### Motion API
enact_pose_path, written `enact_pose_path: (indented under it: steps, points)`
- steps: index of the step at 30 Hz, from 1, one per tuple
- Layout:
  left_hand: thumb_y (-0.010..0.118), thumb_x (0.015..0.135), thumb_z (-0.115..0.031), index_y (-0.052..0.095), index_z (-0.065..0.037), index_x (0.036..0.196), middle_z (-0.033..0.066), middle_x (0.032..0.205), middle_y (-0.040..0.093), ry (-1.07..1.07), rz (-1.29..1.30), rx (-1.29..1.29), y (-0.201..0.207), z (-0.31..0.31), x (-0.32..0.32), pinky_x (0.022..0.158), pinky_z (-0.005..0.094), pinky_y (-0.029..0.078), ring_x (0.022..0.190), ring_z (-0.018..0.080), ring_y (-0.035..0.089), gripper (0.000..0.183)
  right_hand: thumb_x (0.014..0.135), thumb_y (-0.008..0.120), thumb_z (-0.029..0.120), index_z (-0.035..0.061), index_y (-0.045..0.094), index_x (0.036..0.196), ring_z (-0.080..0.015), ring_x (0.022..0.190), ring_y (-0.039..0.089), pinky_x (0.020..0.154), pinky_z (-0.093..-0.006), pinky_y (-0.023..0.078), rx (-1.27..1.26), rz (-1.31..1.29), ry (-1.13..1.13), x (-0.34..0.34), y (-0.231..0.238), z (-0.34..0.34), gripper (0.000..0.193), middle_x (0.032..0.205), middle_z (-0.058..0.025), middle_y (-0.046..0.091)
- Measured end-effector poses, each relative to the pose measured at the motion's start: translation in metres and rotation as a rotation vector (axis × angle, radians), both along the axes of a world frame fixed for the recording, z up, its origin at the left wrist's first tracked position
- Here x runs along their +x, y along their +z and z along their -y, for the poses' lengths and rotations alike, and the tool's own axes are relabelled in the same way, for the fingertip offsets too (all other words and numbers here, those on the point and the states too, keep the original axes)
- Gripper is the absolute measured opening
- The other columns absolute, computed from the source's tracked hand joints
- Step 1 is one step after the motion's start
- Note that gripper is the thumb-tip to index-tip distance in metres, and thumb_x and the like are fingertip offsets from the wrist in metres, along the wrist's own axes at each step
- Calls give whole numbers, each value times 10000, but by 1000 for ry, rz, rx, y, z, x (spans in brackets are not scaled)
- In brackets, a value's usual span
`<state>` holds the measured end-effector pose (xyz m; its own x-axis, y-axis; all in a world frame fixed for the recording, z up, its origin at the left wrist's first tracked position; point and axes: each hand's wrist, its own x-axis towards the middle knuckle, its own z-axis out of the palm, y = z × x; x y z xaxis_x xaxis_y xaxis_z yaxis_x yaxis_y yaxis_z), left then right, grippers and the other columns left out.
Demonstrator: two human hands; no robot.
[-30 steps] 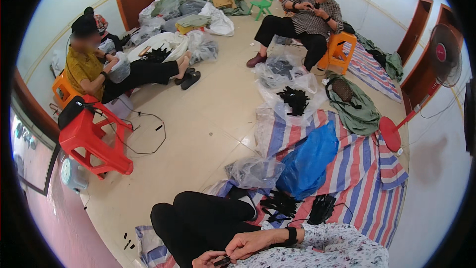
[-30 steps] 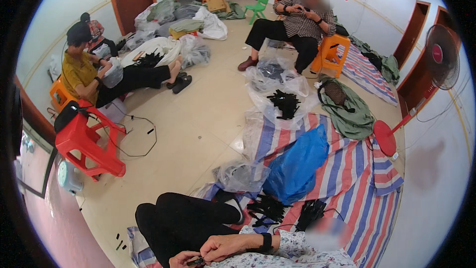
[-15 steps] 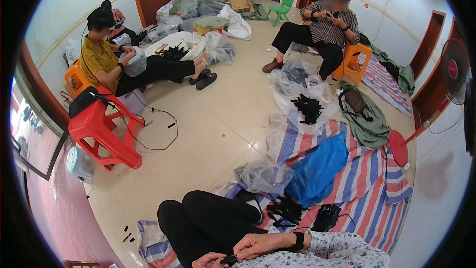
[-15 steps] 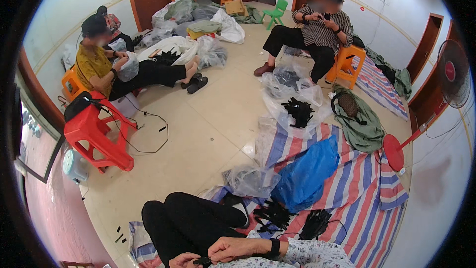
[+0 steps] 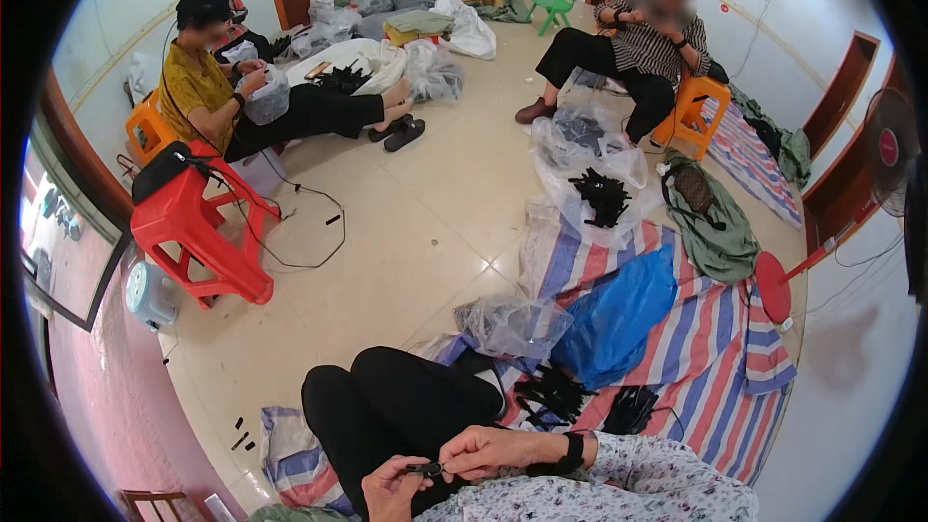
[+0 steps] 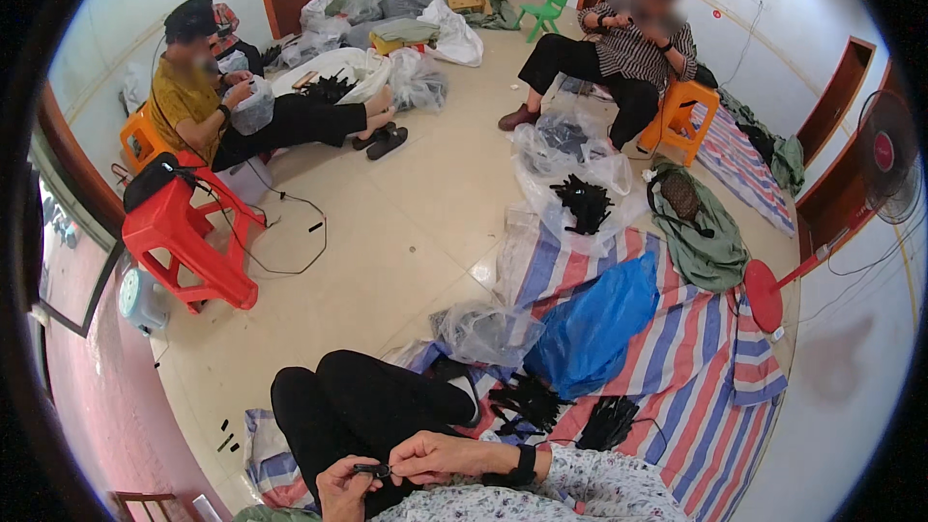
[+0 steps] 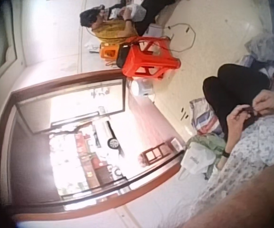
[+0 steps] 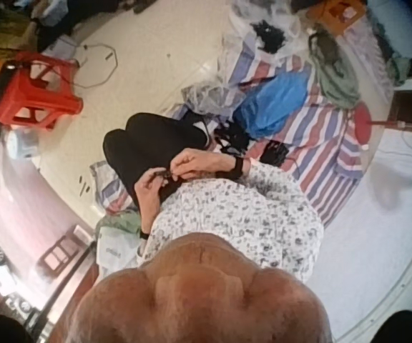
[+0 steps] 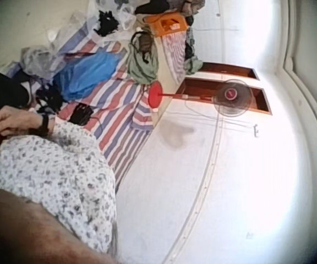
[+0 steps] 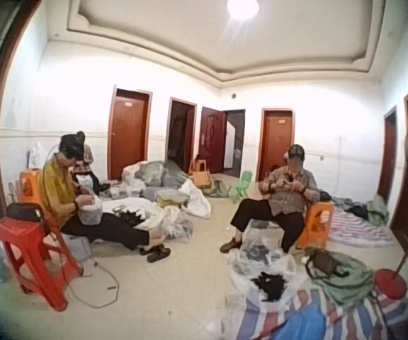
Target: Assembling small metal components onto black shoe straps.
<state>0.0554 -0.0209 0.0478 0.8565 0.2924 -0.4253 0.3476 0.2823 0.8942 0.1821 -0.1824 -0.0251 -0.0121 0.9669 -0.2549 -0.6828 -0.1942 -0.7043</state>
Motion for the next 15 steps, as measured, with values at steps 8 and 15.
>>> enact_pose_path:
  steps: [8,15]
  points:
    - [598,699,91,620,12,965,55,978,550,224,205,545,-40,-5,-17,759,211,436,863,113,546,278,997,497,265,49,605,945,-19,459,314,428,-206,210,-67,20,-195,-10,-5,-5,247,548,66,376]
    - [637,830,66,610,57,1099,53,966,595,180,179,0,-23,-5,14,813,212,472,900,103,585,271,980,524,203,33,630,908,-17,488,359,443,-189,252,-149,232,-452,9,33,-19,212,585,48,454]
